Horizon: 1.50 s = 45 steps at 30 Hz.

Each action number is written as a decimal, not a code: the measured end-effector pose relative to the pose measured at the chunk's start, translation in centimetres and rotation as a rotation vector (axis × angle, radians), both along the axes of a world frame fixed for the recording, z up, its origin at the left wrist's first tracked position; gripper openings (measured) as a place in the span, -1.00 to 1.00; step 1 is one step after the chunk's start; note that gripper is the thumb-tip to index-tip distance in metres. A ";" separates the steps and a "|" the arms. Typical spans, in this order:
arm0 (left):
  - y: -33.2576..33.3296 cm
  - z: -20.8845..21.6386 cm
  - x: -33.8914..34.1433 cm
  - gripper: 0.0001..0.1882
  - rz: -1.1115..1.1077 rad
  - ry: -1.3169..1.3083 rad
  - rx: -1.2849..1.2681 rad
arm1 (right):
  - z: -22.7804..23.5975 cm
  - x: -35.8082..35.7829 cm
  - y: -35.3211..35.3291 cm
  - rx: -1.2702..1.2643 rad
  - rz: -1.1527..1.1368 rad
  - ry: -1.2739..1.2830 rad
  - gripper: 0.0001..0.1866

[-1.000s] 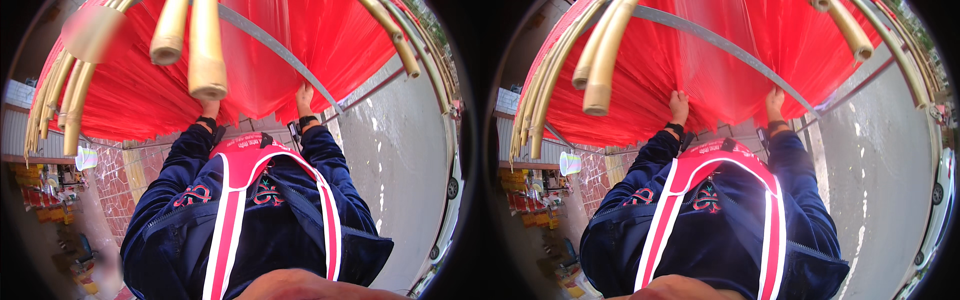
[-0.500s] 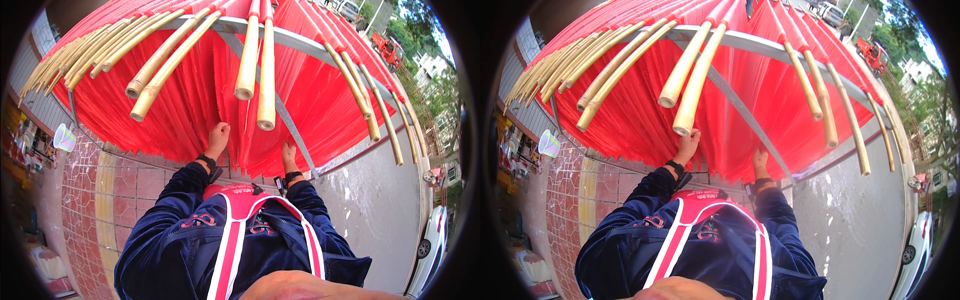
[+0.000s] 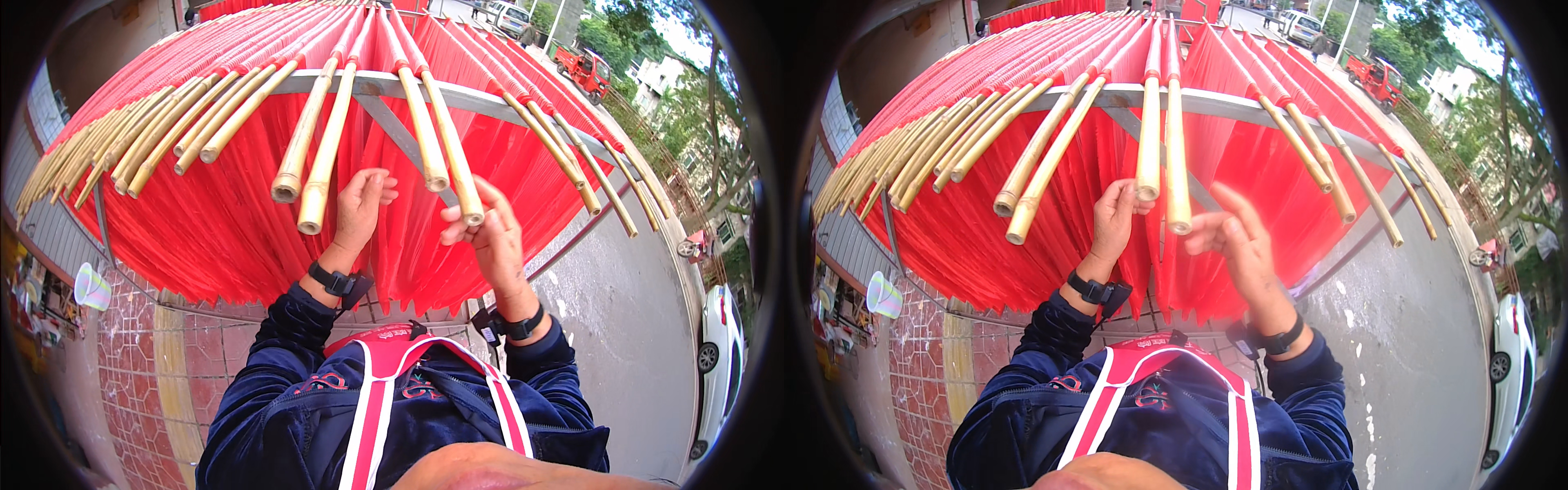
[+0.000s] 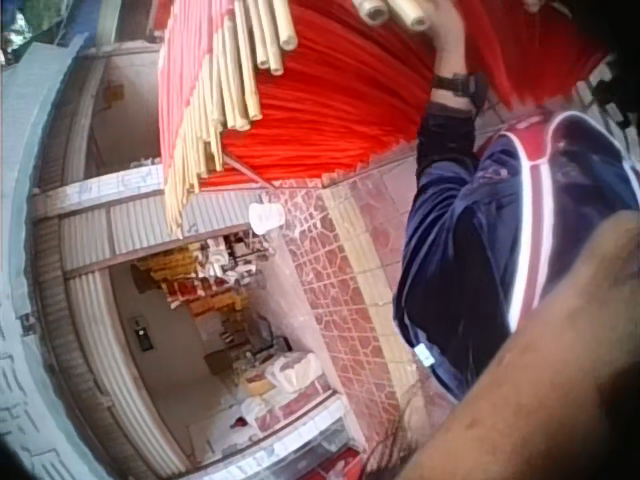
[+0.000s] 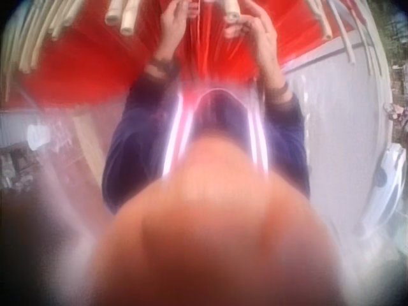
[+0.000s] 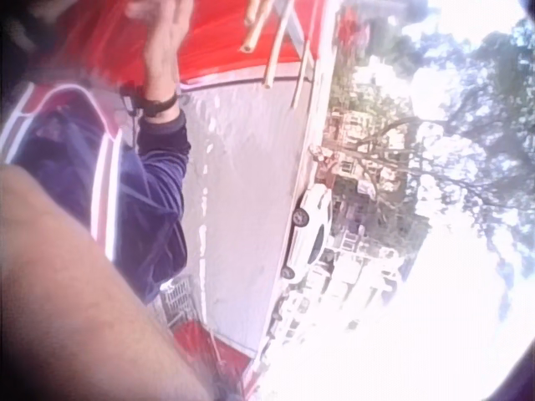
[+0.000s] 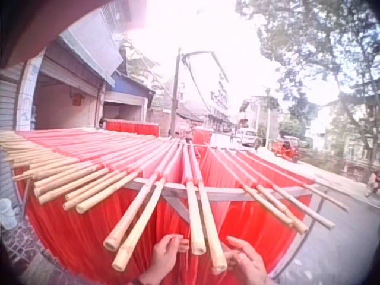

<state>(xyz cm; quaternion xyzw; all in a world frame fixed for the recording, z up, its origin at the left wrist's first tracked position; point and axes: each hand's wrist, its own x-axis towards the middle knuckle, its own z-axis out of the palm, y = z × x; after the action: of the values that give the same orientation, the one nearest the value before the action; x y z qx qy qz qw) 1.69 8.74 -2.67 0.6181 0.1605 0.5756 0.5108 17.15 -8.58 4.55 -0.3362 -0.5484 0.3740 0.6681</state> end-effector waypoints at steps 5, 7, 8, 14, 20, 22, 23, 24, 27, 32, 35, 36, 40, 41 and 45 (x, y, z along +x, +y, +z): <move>0.1 4.4 -2.5 -0.66 -0.251 -0.042 0.022 | 8.2 -5.6 1.0 -0.043 0.007 0.021 -0.27; -0.3 4.4 -2.7 -0.67 -0.313 -0.024 0.052 | 10.0 -6.6 1.0 -0.089 -0.002 -0.019 -0.29; -0.3 4.1 -2.8 -0.67 -0.303 0.026 0.029 | 10.4 -7.0 1.1 -0.126 -0.021 -0.026 -0.31; 0.6 0.9 -4.2 -0.72 -0.384 0.187 -0.160 | 10.4 -7.7 1.4 -0.107 -0.061 0.107 -0.49; 0.2 1.8 -4.8 -0.69 -0.342 0.176 -0.148 | 10.3 -4.8 0.6 -0.069 -0.052 0.315 -0.55; -0.6 3.0 -4.4 -0.65 -0.395 0.110 -0.129 | 10.3 -3.4 -0.1 -0.028 -0.051 0.359 -0.56; -1.0 3.4 -4.0 -0.62 -0.392 0.102 -0.092 | 10.1 -2.8 -0.3 0.015 0.003 0.355 -0.55; -1.6 3.8 -3.5 -0.61 -0.411 0.080 -0.072 | 9.9 -2.2 -0.8 0.044 0.025 0.363 -0.55; -2.1 4.1 -2.7 -0.62 -0.379 0.080 -0.013 | 9.1 -1.3 -1.0 0.120 -0.037 0.388 -0.48; -1.5 1.6 -0.6 -0.71 -0.221 0.154 -0.114 | 7.8 0.1 -2.0 0.175 -0.042 0.563 -0.59; -1.0 -0.5 0.6 -0.75 -0.134 0.182 -0.215 | 6.6 0.2 -2.0 0.219 -0.081 0.590 -0.58; -0.7 -1.1 0.9 -0.75 -0.104 0.169 -0.185 | 6.1 0.3 -1.8 0.258 -0.100 0.548 -0.56; 0.4 -2.4 2.5 -0.77 0.042 0.168 -0.137 | 3.0 0.9 -0.6 0.369 -0.120 0.467 -0.59; 0.7 -2.6 3.1 -0.77 0.080 0.169 -0.111 | 1.6 0.9 -0.1 0.333 -0.151 0.478 -0.61; 2.5 -1.7 5.1 -0.74 0.235 0.209 0.050 | -3.7 0.7 4.0 0.112 -0.334 0.458 -0.71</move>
<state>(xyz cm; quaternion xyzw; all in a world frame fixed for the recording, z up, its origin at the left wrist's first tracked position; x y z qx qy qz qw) 6.77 11.27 -4.41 0.6641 0.2697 0.5678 0.4048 17.88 -4.53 0.86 -0.2911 -0.3402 0.2941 0.8444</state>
